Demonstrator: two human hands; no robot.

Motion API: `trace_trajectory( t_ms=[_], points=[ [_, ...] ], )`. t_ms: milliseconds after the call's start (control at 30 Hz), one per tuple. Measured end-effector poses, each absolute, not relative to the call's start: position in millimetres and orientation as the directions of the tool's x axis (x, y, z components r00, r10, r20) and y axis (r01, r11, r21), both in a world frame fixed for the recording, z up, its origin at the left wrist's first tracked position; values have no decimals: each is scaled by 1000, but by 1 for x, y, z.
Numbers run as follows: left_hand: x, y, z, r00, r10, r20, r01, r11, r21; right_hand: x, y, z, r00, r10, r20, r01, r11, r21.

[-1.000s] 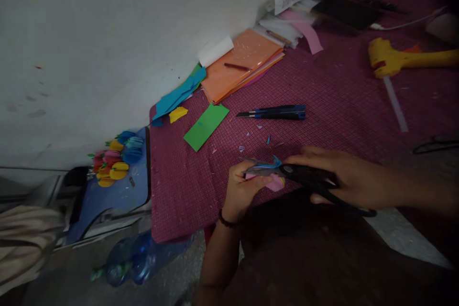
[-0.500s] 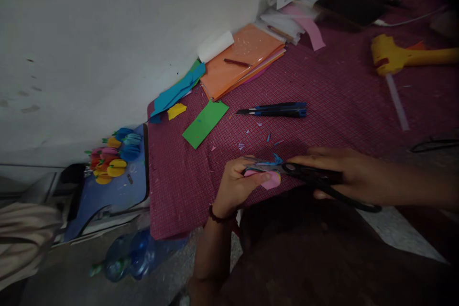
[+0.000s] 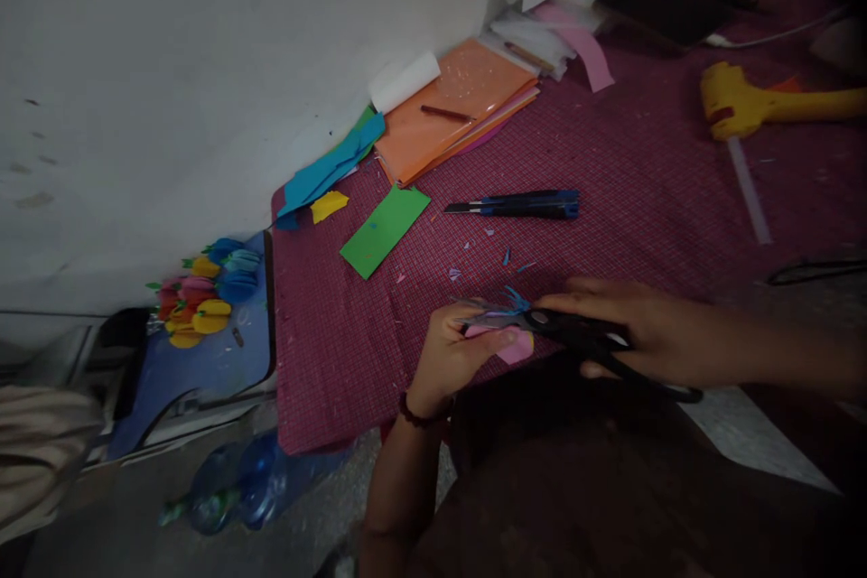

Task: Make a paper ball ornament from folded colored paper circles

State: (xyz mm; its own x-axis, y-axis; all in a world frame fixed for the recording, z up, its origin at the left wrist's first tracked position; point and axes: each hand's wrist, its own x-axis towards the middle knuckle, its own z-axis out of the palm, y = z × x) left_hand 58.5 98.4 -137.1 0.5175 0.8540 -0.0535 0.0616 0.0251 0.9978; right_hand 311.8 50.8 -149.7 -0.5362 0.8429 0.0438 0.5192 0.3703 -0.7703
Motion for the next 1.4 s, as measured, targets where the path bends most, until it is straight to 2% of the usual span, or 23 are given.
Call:
trace_trajectory(
  t_ms=[100,367,467,633,800,900,1133,1300,1400],
  points=[
    [57,100,-136,488,868,-96,94,57,994,310,53,-152,-526,849,42,528,366,-766],
    [47,110,-126,501,854,-140,220,31,975,308,74,-146,-562,826,-29,445,273,-853],
    [44,111,-125,489,861,-141,195,50,980,310,78,-137,-589,805,-71,428,237,-872],
    [41,108,-132,452,882,-131,67,113,991,312,76,-128,-646,761,-54,458,330,-826],
    [37,106,-141,431,890,-150,-31,181,983,314,73,-133,-606,795,-26,478,338,-811],
    [37,106,-141,448,880,-157,-38,194,980,312,73,-134,-605,796,18,467,373,-802],
    [43,108,-134,488,865,-117,47,108,993,306,75,-130,-602,797,54,443,389,-807],
    [45,109,-132,484,859,-170,90,144,985,304,74,-137,-588,809,9,423,317,-849],
    [46,109,-130,467,866,-180,111,144,983,305,76,-142,-573,814,-101,404,174,-898]
  ],
)
